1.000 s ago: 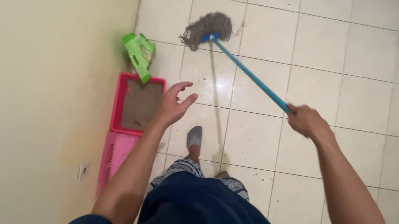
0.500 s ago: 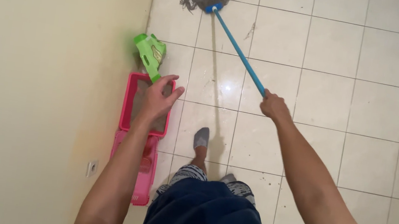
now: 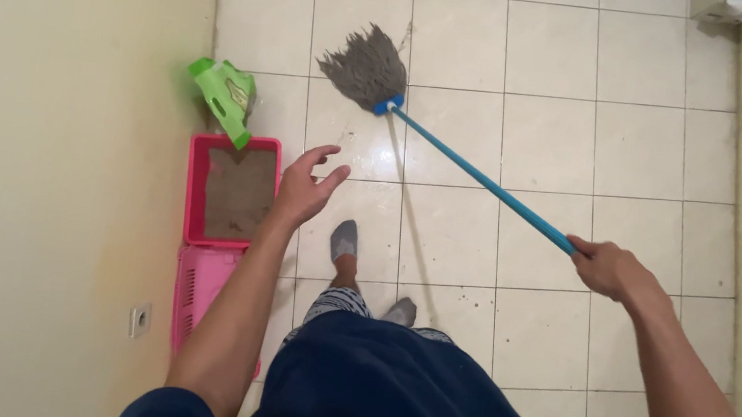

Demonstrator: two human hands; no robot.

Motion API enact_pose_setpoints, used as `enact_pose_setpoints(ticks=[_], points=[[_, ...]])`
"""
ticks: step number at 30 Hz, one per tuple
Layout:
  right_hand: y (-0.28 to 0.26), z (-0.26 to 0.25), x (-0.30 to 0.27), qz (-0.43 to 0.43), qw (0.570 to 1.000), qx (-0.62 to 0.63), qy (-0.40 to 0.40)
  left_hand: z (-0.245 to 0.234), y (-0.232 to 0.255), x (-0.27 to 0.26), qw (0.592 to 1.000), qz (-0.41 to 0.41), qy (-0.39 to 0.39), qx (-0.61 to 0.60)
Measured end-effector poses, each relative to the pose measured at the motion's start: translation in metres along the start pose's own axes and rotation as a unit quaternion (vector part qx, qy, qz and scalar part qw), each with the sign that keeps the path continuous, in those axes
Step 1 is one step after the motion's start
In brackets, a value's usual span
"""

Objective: Mopping a tiled floor in a residential area.

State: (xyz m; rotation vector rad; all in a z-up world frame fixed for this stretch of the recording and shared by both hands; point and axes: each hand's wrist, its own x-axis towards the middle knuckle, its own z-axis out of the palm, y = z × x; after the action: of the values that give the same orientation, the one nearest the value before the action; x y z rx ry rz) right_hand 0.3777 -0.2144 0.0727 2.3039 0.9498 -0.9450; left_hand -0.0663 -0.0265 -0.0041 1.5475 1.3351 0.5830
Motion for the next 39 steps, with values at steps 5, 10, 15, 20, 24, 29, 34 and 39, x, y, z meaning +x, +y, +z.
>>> enact_pose_setpoints(ticks=[5, 10, 15, 20, 24, 29, 34, 39], points=[[-0.017, -0.009, -0.011, 0.023, 0.999, 0.018, -0.019, -0.001, 0.003, 0.012, 1.0, 0.007, -0.008, 0.0], [-0.093, -0.039, 0.006, -0.007, 1.0, -0.002, -0.001, -0.02, -0.001, 0.042, 1.0, 0.0, 0.008, -0.006], [-0.201, -0.06, 0.056, -0.095, 0.995, 0.014, 0.017, -0.044, -0.01, 0.07, 0.999, 0.028, 0.033, -0.006], [-0.28, -0.012, 0.191, -0.196, 0.976, 0.048, 0.082, -0.068, -0.014, 0.077, 0.998, -0.019, 0.053, 0.009], [-0.291, -0.007, 0.227, -0.195, 0.973, 0.069, 0.102, -0.071, -0.032, 0.073, 0.997, 0.021, 0.07, -0.008], [-0.236, -0.033, 0.161, -0.126, 0.986, 0.045, 0.097, -0.06, -0.02, 0.054, 0.998, 0.004, 0.055, 0.029], [-0.123, -0.022, 0.117, -0.07, 0.993, 0.051, 0.084, -0.024, -0.002, 0.03, 0.999, 0.013, 0.03, -0.003], [-0.018, -0.025, 0.016, -0.001, 0.998, 0.058, -0.006, 0.019, 0.012, 0.007, 0.999, 0.014, -0.023, -0.017]])
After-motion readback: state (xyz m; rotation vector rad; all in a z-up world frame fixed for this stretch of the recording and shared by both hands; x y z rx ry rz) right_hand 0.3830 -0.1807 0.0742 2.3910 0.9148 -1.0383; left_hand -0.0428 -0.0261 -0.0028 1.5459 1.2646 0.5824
